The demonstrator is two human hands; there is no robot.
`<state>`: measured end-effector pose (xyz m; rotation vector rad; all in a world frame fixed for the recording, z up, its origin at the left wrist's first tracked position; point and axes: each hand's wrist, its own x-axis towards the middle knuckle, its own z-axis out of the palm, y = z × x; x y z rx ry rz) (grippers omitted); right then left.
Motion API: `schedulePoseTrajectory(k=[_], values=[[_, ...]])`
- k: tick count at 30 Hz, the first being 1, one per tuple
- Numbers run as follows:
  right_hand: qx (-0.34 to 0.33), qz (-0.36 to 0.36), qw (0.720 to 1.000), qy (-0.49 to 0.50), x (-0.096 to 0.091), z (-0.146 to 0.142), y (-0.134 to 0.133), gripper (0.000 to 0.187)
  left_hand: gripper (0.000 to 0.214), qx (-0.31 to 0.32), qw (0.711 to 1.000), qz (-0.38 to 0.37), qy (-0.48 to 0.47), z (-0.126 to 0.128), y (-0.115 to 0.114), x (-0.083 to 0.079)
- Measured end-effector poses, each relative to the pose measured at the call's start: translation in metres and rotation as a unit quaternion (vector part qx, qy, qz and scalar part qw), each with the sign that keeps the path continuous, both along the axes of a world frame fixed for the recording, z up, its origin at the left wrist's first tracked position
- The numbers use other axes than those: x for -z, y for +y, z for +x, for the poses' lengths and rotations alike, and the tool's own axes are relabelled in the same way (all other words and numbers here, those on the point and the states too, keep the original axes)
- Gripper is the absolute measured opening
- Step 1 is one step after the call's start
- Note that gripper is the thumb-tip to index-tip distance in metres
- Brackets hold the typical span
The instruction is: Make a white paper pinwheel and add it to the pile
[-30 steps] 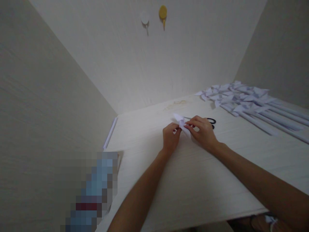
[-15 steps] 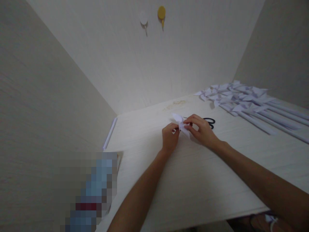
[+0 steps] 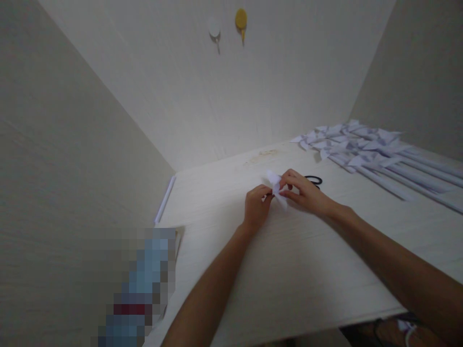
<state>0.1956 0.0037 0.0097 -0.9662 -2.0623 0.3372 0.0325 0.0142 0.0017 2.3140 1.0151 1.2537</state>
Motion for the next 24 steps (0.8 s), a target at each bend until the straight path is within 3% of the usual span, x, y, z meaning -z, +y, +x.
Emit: schedulePoseTrajectory(k=[16, 24], values=[[0.038, 0.022, 0.998, 0.044, -0.0052, 0.0009, -0.0015, 0.005, 0.015, -0.006, 0.999, -0.032, -0.033, -0.0009, 0.001, -0.001], [0.046, 0.033, 0.997, 0.058, -0.0043, -0.0008, -0.0027, 0.006, 0.022, 0.021, 0.999, -0.021, -0.043, -0.0003, 0.0005, -0.0015]])
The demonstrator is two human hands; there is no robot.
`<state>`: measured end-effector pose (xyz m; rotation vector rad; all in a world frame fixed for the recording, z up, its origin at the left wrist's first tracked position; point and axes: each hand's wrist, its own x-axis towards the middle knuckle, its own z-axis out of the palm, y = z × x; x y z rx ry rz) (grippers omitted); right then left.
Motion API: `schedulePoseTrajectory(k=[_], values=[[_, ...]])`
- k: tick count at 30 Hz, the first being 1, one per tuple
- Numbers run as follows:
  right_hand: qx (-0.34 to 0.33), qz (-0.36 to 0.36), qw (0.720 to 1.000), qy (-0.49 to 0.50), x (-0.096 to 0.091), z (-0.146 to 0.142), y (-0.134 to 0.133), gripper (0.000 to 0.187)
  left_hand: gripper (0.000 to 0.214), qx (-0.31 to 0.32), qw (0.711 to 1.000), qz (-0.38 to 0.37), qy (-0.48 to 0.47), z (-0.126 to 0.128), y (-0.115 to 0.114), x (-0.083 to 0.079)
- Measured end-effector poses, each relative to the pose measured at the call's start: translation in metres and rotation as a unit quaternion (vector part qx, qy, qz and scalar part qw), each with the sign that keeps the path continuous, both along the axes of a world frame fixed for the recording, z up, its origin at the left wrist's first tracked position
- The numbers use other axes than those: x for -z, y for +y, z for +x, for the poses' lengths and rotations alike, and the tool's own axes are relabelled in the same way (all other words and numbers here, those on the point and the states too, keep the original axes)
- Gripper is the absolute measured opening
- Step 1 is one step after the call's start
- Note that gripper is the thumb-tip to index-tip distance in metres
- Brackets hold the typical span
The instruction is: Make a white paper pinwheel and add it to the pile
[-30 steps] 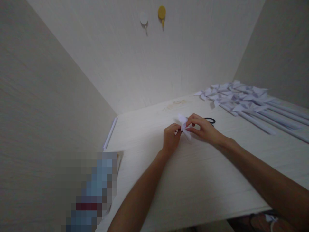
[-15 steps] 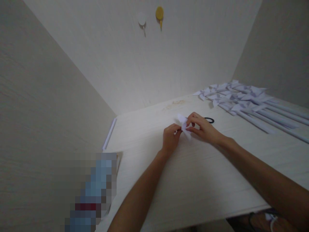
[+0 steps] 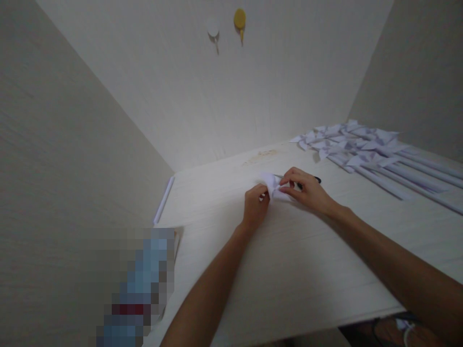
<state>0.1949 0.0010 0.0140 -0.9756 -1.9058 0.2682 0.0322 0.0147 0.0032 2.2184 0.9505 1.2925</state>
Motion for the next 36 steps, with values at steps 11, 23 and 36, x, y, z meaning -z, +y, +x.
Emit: schedulePoseTrajectory(k=[11, 23, 36], values=[[-0.008, 0.007, 1.0, 0.003, 0.005, -0.002, 0.001, 0.009, 0.022, 0.025, 1.0, 0.009, -0.004, 0.001, 0.001, 0.001], [0.022, -0.018, 0.999, 0.047, 0.006, -0.009, -0.001, 0.007, 0.019, 0.034, 0.994, -0.1, -0.04, 0.0, 0.001, -0.002], [0.204, -0.121, 0.913, 0.333, 0.016, -0.007, 0.01, 0.012, 0.011, 0.009, 0.855, -0.349, -0.385, -0.004, 0.014, 0.002]])
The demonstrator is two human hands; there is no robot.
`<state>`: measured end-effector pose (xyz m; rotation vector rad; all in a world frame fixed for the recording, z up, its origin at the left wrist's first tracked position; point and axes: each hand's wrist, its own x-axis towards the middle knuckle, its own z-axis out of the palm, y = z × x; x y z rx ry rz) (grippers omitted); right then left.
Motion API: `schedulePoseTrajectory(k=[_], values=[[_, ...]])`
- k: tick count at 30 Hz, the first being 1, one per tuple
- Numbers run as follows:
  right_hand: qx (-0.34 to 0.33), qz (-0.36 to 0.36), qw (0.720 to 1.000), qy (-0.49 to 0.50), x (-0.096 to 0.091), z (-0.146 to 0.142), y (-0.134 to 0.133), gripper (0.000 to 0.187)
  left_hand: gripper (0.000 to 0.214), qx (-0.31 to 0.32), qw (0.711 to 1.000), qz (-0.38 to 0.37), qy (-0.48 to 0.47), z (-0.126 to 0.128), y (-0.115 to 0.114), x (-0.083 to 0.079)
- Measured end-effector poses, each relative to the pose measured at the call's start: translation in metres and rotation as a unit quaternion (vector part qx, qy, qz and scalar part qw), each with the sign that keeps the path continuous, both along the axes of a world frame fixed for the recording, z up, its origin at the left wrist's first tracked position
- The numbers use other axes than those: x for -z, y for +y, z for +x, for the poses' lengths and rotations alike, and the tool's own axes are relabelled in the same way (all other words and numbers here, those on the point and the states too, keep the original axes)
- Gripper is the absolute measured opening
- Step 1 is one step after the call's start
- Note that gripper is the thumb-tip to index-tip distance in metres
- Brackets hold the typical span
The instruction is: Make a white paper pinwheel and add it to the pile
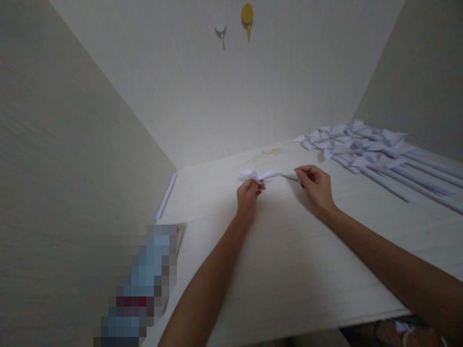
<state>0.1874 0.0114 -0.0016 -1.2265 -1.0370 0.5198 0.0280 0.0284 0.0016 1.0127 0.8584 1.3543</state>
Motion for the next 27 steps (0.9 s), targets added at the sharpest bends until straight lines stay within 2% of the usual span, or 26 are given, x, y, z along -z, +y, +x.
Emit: schedulePoseTrajectory(k=[7, 13, 18, 23, 27], values=[[-0.03, -0.009, 0.999, 0.006, 0.007, -0.001, 0.003, 0.014, 0.014, 0.003, 0.995, -0.043, -0.091, 0.001, 0.0, -0.003], [-0.042, -0.027, 0.999, -0.004, 0.011, 0.0, 0.005, 0.015, 0.016, 0.061, 0.981, -0.071, -0.171, -0.003, 0.001, -0.006], [-0.046, -0.025, 0.999, 0.003, 0.009, 0.0, 0.004, 0.015, 0.007, 0.069, 0.986, -0.07, -0.136, -0.005, 0.001, -0.007], [-0.048, -0.028, 0.998, 0.001, 0.011, 0.001, 0.005, 0.016, 0.008, 0.023, 0.99, -0.071, -0.116, -0.003, 0.002, -0.006], [-0.059, -0.034, 0.997, -0.021, 0.011, 0.0, 0.004, 0.015, 0.005, -0.016, 0.997, -0.053, -0.054, -0.002, 0.003, -0.005]])
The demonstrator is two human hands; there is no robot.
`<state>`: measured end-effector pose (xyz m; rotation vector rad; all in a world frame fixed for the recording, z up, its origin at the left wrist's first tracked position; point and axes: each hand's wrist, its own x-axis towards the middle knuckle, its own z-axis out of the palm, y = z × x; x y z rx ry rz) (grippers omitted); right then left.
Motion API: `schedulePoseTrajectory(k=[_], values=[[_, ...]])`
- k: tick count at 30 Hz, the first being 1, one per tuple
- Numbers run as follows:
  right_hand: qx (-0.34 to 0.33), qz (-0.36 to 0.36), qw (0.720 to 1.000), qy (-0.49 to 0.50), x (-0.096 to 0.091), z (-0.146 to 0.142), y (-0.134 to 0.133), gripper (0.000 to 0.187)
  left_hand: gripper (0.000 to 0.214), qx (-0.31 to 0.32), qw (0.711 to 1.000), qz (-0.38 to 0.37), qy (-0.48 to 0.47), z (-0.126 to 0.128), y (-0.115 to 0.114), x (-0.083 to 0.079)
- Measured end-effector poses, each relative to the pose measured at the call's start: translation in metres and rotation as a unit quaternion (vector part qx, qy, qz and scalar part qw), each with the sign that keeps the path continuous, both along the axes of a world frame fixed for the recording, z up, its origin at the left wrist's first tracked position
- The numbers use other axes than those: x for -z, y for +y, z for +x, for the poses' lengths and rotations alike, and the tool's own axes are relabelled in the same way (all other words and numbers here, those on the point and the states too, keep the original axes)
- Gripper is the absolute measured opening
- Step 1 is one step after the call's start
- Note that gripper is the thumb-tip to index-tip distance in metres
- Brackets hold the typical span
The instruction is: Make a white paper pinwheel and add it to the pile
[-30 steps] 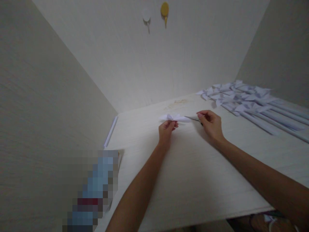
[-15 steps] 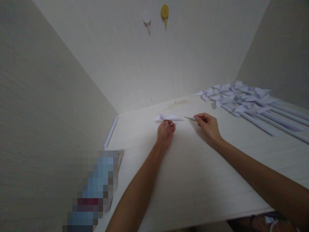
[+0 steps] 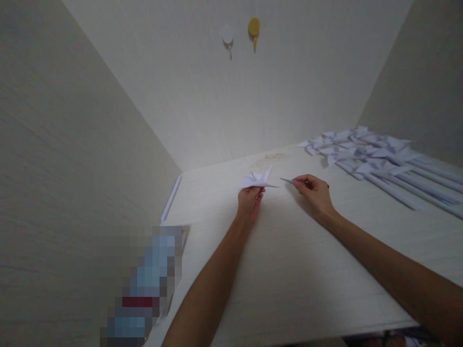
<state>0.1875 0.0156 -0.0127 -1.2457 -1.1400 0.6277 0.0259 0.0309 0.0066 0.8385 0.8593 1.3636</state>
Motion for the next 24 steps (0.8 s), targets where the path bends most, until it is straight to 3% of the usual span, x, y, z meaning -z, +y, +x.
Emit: schedulePoseTrajectory(k=[4, 7, 10, 15, 24], values=[[-0.001, 0.027, 1.0, 0.015, -0.004, -0.002, -0.002, 0.014, 0.003, -0.041, 0.984, 0.083, 0.151, 0.001, -0.003, 0.002], [0.01, 0.064, 0.998, 0.027, -0.008, -0.003, -0.005, 0.013, 0.007, -0.044, 0.95, 0.164, 0.262, 0.003, -0.008, 0.002], [-0.026, 0.097, 0.994, -0.045, -0.012, -0.004, -0.009, 0.012, 0.011, -0.032, 0.909, 0.241, 0.34, 0.005, -0.013, 0.0], [-0.116, 0.138, 0.962, -0.207, -0.016, -0.007, -0.015, 0.009, 0.013, -0.016, 0.872, 0.308, 0.38, 0.007, -0.015, -0.001], [-0.13, 0.17, 0.936, -0.281, -0.021, -0.004, -0.017, 0.01, 0.012, -0.004, 0.842, 0.346, 0.414, 0.006, -0.015, 0.001]])
